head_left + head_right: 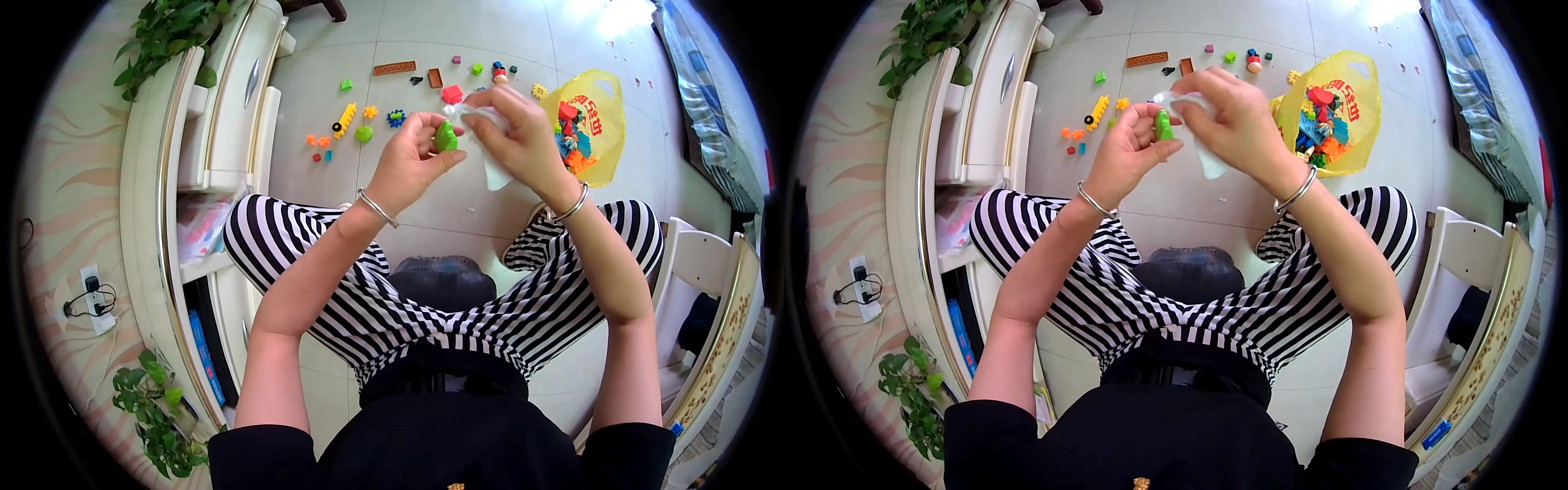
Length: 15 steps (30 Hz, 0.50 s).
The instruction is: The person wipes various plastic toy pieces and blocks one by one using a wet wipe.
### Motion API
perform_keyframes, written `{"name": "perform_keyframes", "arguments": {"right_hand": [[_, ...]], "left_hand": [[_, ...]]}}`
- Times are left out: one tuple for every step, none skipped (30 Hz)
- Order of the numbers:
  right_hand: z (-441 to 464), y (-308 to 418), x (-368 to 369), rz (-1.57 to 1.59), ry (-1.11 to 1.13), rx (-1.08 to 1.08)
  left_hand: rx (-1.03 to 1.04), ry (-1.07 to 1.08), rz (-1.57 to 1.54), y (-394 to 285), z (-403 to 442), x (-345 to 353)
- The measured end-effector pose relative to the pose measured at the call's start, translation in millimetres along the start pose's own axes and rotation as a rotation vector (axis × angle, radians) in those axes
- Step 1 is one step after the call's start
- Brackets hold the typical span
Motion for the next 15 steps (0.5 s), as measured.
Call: {"name": "perform_keyframes", "arguments": {"right_hand": [[-1.5, 4.7, 1.8, -0.035, 0.062, -0.066], [-3.2, 2.3, 4.6, -0.034, 0.062, -0.064], [-5.7, -1.0, 10.0, -0.046, 0.112, -0.085], [-6.9, -2.9, 13.2, -0.058, 0.16, -0.106], [-6.5, -4.3, 11.8, -0.059, 0.159, -0.104], [-5.4, -4.8, 9.1, -0.157, 0.128, -0.126], [-4.1, -4.9, 6.7, -0.255, 0.097, -0.151], [-3.2, -5.2, 5.1, -0.254, 0.098, -0.153], [-2.3, -6.1, 2.3, -0.237, 0.066, -0.125], [-1.6, -6.1, -0.2, -0.221, 0.035, -0.095], [-1.4, -4.1, 0.3, -0.222, 0.035, -0.094], [-1.4, 1.0, 1.4, -0.148, 0.018, -0.116], [-2.1, 4.6, 2.4, -0.074, 0.0, -0.138], [-3.4, 4.9, 4.0, -0.073, 0.0, -0.137], [-4.8, 3.7, 7.3, -0.062, 0.051, -0.113]], "left_hand": [[-0.003, -0.001, -0.001, -0.4, -0.5, -2.4], [-0.044, 0.035, 0.138, -1.0, -1.2, -6.1], [-0.085, 0.072, 0.277, -3.5, -1.5, -7.8], [-0.086, 0.075, 0.277, -5.4, -1.7, -8.1], [-0.077, 0.075, 0.331, -7.5, -1.9, -8.5], [-0.067, 0.073, 0.386, -8.8, -1.9, -8.9], [-0.067, 0.071, 0.386, -8.7, -1.7, -8.7], [-0.053, 0.036, 0.279, -8.6, -1.3, -8.8], [-0.039, 0.002, 0.172, -9.2, -0.9, -9.2], [-0.04, 0.003, 0.172, -10.3, -0.1, -9.7], [-0.056, -0.006, 0.091, -11.5, 0.9, -9.9], [-0.074, -0.015, 0.01, -12.6, 1.3, -9.4], [-0.076, -0.016, 0.009, -13.8, 1.1, -8.5], [-0.078, 0.017, -0.027, -15.0, 0.8, -6.5], [-0.08, 0.051, -0.061, -15.7, 0.9, -5.0]]}}
Point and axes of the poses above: each hand's wrist, its own z-axis towards the middle knuckle, its own x-axis out of the palm, y = z × x, the point moved 3 cm from there along z, towards the middle knuckle, and after that the axes turned 9 degrees about x, right-handed, at the moved point
